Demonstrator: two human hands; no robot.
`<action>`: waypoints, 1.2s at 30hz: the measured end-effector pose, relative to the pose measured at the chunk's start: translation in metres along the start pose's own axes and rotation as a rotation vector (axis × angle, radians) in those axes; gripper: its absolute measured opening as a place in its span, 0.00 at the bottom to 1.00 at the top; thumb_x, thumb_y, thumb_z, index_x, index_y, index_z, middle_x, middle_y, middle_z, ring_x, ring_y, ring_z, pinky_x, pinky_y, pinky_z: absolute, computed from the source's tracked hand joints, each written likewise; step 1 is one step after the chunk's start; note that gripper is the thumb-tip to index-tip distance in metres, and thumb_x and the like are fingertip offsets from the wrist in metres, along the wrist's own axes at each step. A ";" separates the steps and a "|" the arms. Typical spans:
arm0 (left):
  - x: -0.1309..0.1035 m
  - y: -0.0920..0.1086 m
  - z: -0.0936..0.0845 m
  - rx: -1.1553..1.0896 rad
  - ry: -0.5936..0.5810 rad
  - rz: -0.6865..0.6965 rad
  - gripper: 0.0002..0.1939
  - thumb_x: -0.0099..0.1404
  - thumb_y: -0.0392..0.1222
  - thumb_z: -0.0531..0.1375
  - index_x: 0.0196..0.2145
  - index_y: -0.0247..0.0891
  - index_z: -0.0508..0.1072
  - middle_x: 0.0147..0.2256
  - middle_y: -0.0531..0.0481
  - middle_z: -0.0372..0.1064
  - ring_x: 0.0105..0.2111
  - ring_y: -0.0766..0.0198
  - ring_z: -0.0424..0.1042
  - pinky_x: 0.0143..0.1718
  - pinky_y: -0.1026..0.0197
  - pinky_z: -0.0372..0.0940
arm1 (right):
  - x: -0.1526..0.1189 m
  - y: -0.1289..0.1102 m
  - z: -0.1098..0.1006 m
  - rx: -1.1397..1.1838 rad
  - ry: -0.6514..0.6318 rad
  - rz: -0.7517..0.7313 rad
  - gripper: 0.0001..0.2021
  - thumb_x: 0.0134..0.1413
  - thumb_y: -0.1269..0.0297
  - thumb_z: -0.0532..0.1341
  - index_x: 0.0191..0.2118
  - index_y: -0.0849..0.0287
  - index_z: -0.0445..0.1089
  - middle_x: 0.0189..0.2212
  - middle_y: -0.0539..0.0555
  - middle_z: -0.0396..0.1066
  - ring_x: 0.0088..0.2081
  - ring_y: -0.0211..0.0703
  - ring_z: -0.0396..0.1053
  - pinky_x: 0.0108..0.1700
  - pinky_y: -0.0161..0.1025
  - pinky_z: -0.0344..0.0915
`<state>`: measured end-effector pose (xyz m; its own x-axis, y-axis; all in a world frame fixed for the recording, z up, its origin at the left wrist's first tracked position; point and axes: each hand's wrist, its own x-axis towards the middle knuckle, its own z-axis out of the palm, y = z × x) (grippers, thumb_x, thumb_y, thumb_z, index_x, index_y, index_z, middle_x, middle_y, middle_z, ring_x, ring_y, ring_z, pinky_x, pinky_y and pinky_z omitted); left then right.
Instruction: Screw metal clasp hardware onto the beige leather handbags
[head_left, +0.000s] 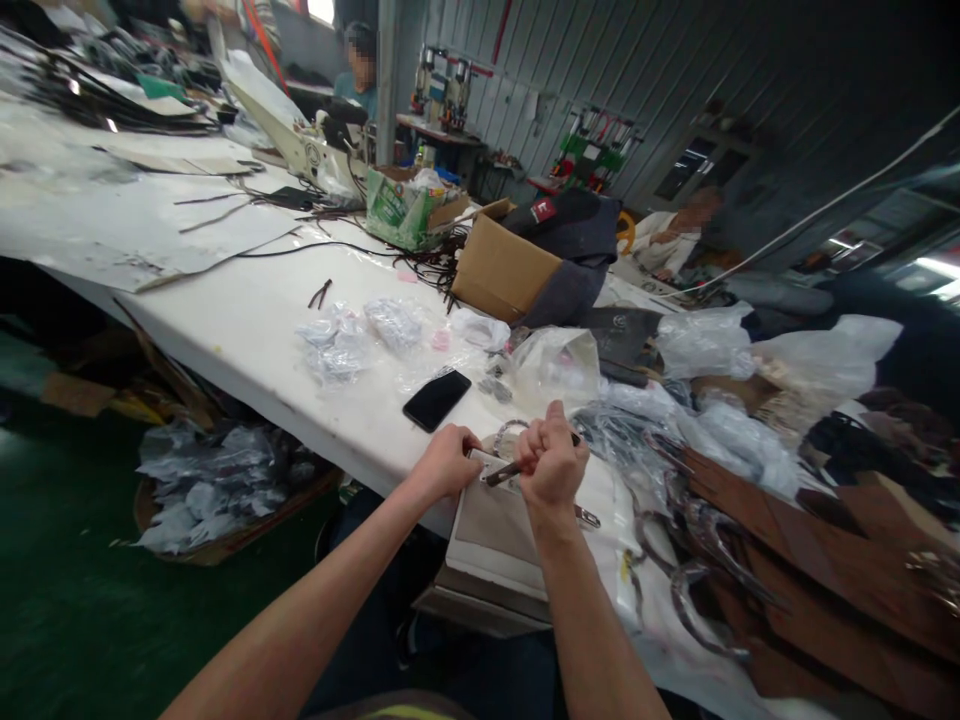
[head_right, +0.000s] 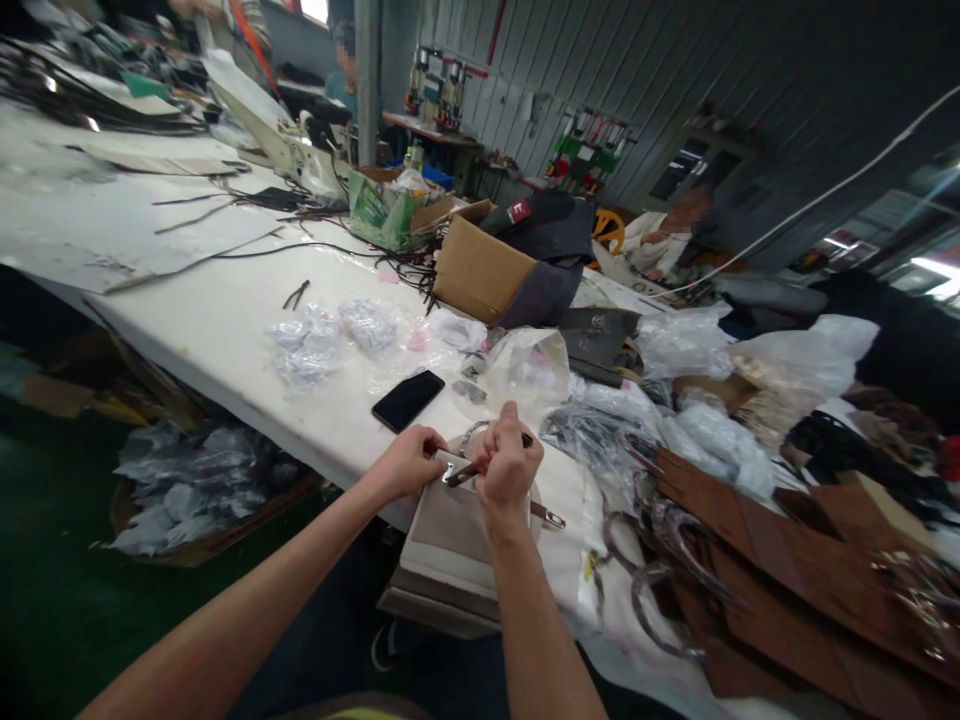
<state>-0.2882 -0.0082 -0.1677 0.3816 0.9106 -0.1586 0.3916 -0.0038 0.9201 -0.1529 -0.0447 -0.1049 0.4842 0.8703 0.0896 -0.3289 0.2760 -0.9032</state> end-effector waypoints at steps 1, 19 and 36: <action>-0.002 0.001 0.001 0.008 0.009 0.012 0.10 0.55 0.26 0.66 0.36 0.31 0.82 0.28 0.52 0.73 0.31 0.62 0.70 0.31 0.61 0.58 | 0.001 0.000 -0.001 0.001 -0.008 0.026 0.33 0.65 0.45 0.70 0.21 0.53 0.50 0.15 0.39 0.45 0.14 0.29 0.42 0.15 0.33 0.39; 0.006 -0.016 0.004 -0.154 0.015 -0.026 0.11 0.52 0.29 0.68 0.36 0.31 0.83 0.25 0.54 0.72 0.27 0.63 0.68 0.28 0.62 0.56 | 0.023 0.012 0.016 -0.144 0.068 0.051 0.32 0.62 0.39 0.69 0.22 0.51 0.52 0.14 0.39 0.47 0.13 0.30 0.46 0.14 0.32 0.43; 0.009 -0.022 0.003 -0.203 -0.018 0.001 0.13 0.55 0.29 0.68 0.39 0.30 0.86 0.23 0.55 0.68 0.25 0.65 0.64 0.28 0.62 0.52 | 0.024 0.006 0.003 -0.025 0.166 0.035 0.34 0.65 0.42 0.68 0.21 0.52 0.49 0.14 0.39 0.45 0.14 0.29 0.43 0.15 0.33 0.40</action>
<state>-0.2908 -0.0018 -0.1907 0.3971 0.9033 -0.1625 0.2147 0.0807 0.9733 -0.1458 -0.0204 -0.1067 0.6003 0.7997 -0.0110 -0.3291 0.2344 -0.9147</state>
